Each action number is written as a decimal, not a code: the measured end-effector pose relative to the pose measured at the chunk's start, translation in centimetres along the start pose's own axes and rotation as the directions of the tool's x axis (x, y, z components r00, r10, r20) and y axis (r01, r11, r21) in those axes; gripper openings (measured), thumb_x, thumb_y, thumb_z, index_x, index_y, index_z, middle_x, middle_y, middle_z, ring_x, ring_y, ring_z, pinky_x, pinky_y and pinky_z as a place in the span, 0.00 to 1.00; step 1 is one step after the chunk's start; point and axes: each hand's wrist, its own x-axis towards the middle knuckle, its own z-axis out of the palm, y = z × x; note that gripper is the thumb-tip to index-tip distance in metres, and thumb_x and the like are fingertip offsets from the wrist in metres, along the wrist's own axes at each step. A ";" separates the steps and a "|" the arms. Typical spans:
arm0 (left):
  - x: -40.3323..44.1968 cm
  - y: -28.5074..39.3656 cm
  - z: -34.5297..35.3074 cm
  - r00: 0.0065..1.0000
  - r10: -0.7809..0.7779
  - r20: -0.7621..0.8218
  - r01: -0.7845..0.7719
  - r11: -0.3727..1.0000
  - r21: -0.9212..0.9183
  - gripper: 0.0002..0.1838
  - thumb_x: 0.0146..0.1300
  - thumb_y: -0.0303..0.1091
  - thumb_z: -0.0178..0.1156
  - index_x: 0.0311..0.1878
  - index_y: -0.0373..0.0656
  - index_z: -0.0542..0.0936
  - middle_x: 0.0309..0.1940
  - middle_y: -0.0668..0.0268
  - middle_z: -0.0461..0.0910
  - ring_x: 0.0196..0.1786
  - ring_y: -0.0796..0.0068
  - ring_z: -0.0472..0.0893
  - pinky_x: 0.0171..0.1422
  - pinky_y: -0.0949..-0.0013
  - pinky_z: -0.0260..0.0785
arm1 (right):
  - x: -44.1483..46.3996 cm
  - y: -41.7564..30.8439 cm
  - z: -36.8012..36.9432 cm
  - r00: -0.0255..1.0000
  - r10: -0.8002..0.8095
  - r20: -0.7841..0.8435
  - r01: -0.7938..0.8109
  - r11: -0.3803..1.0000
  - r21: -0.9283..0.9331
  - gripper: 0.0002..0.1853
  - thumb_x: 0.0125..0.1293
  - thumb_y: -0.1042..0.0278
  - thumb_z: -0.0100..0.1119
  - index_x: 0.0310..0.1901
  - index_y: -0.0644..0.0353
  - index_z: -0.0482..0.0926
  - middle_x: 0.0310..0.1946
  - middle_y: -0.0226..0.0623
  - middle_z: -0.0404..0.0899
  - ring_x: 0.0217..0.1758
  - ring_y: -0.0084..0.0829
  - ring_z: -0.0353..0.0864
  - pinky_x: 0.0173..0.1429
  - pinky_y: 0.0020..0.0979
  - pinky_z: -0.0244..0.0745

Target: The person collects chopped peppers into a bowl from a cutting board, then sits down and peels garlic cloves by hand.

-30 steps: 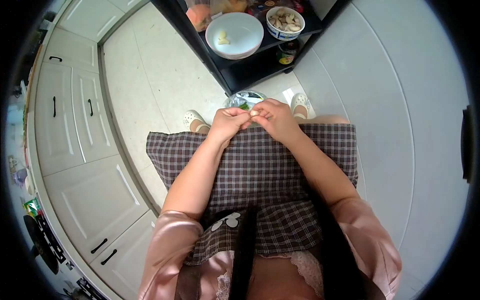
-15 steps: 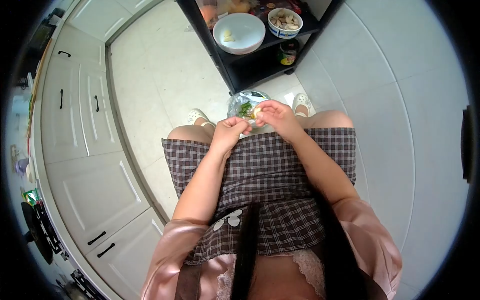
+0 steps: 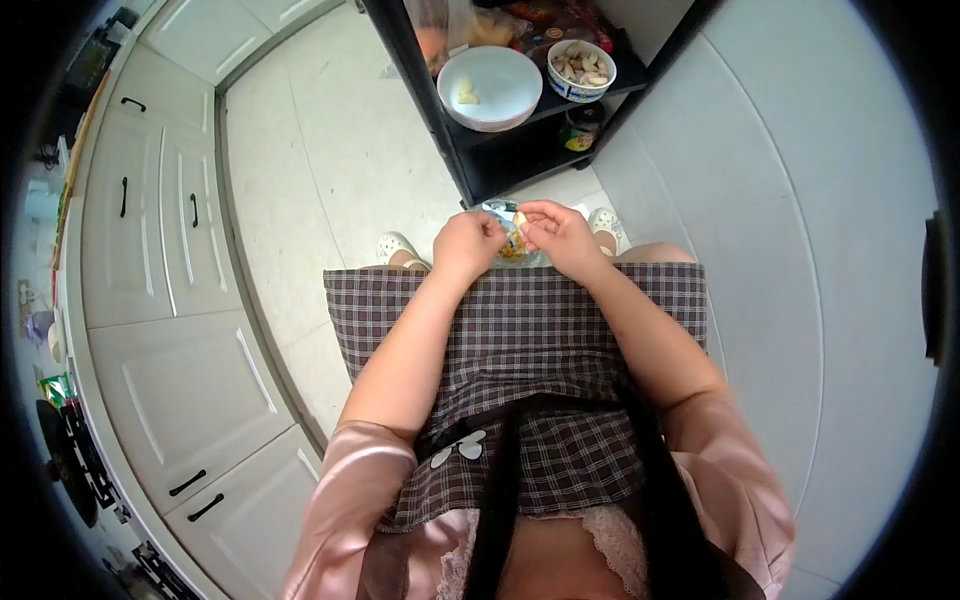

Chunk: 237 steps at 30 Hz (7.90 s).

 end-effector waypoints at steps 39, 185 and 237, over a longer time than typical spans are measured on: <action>-0.1 2.8 -1.1 0.896 0.379 -0.230 -0.417 0.897 -0.145 0.04 0.50 0.24 0.61 0.29 0.35 0.79 0.25 0.59 0.79 0.29 0.68 0.79 0.35 0.72 0.70 | 1.1 0.1 -0.7 0.984 -0.161 -0.081 0.168 0.982 0.083 0.13 0.60 0.77 0.57 0.48 0.68 0.76 0.42 0.36 0.75 0.44 0.23 0.77 0.50 0.22 0.73; 2.9 4.0 -4.8 0.987 0.082 0.136 0.011 0.819 -0.573 0.04 0.54 0.25 0.58 0.30 0.35 0.79 0.22 0.73 0.77 0.25 0.91 0.70 0.30 0.84 0.62 | 3.2 -4.1 -0.4 1.000 0.020 0.009 -0.022 0.969 0.245 0.14 0.59 0.71 0.59 0.46 0.68 0.75 0.35 0.35 0.78 0.36 0.20 0.76 0.42 0.20 0.72; 3.8 2.7 -2.2 0.997 0.053 0.064 -0.026 0.931 -0.364 0.04 0.53 0.25 0.62 0.31 0.33 0.80 0.24 0.67 0.80 0.27 0.85 0.75 0.34 0.81 0.68 | 4.1 -2.5 -1.6 0.996 0.088 0.014 -0.085 0.990 -0.116 0.08 0.57 0.75 0.60 0.37 0.67 0.75 0.31 0.38 0.78 0.31 0.22 0.79 0.32 0.22 0.76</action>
